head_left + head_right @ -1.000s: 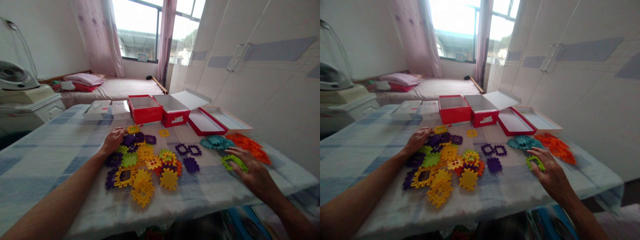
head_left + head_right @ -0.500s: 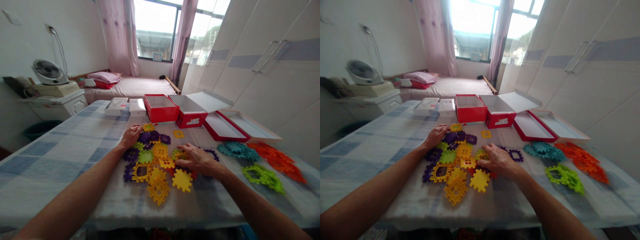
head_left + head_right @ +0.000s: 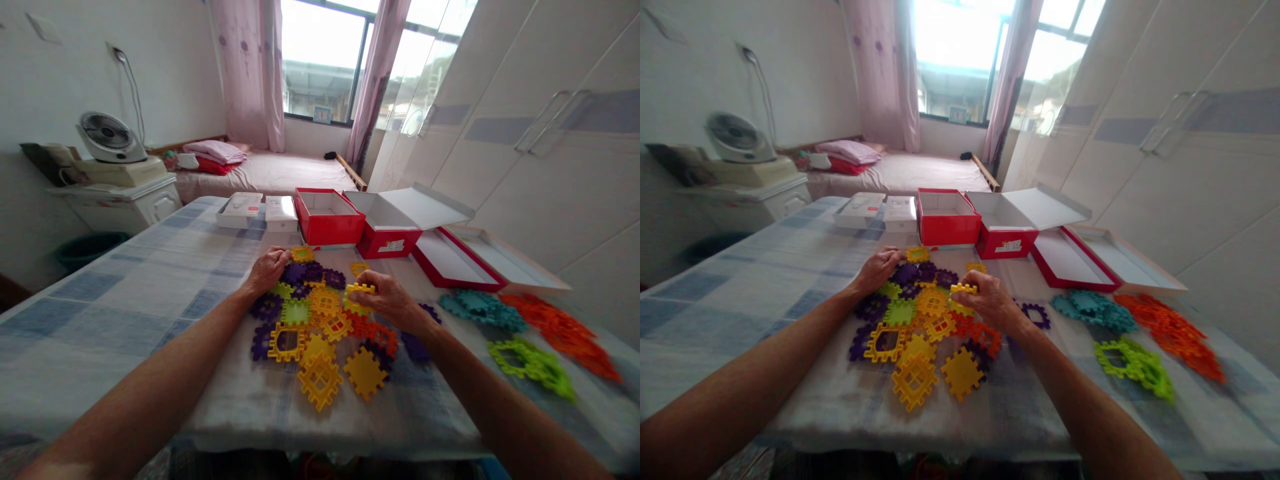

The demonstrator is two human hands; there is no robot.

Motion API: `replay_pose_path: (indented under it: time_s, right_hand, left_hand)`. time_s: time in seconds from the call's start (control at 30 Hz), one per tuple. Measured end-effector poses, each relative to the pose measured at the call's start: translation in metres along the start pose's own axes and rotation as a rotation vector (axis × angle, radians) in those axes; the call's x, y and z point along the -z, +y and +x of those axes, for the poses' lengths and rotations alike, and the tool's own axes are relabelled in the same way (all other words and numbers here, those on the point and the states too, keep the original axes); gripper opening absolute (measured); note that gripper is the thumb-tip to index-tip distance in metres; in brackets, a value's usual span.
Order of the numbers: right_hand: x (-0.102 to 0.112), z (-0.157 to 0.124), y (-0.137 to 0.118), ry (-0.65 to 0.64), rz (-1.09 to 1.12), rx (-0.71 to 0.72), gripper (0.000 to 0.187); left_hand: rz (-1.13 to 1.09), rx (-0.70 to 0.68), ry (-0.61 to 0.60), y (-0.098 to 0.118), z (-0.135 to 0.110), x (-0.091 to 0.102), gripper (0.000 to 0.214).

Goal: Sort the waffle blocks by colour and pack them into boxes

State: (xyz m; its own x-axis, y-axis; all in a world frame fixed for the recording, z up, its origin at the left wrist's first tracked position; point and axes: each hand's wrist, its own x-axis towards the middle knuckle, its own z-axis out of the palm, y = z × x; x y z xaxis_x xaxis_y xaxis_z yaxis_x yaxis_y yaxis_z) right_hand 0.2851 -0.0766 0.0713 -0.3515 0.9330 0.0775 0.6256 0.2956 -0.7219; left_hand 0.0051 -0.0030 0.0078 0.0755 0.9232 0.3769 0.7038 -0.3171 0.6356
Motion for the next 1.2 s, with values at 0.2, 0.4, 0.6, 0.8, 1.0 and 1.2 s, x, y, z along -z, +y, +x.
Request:
replay_pose_path:
  time_s: [0.2, 0.4, 0.6, 0.8, 1.0, 1.2]
  right_hand:
    - [-0.022, 0.009, -0.027, 0.065, -0.030, 0.011, 0.039]
    - [-0.011, 0.001, -0.032, -0.100, -0.087, 0.108, 0.043]
    - [0.018, -0.041, 0.001, -0.258, -0.486, -0.026, 0.028]
    - [0.013, -0.047, 0.009, -0.280, -0.477, -0.055, 0.032]
    - [0.016, -0.040, 0.014, -0.273, -0.200, -0.092, 0.018]
    - [0.021, -0.037, 0.009, -0.236, -0.095, -0.111, 0.016]
  left_hand:
    - [0.018, 0.007, -0.003, 0.001, -0.001, 0.002, 0.055]
    - [0.036, 0.016, -0.010, 0.001, 0.000, 0.002, 0.054]
    - [0.022, 0.012, 0.009, -0.001, 0.000, -0.001, 0.055]
    - [0.030, 0.003, 0.006, -0.002, 0.001, 0.000, 0.054]
    - [0.028, -0.009, 0.002, -0.004, 0.001, -0.001, 0.053]
    - [0.040, -0.003, 0.012, -0.005, 0.001, -0.001, 0.053]
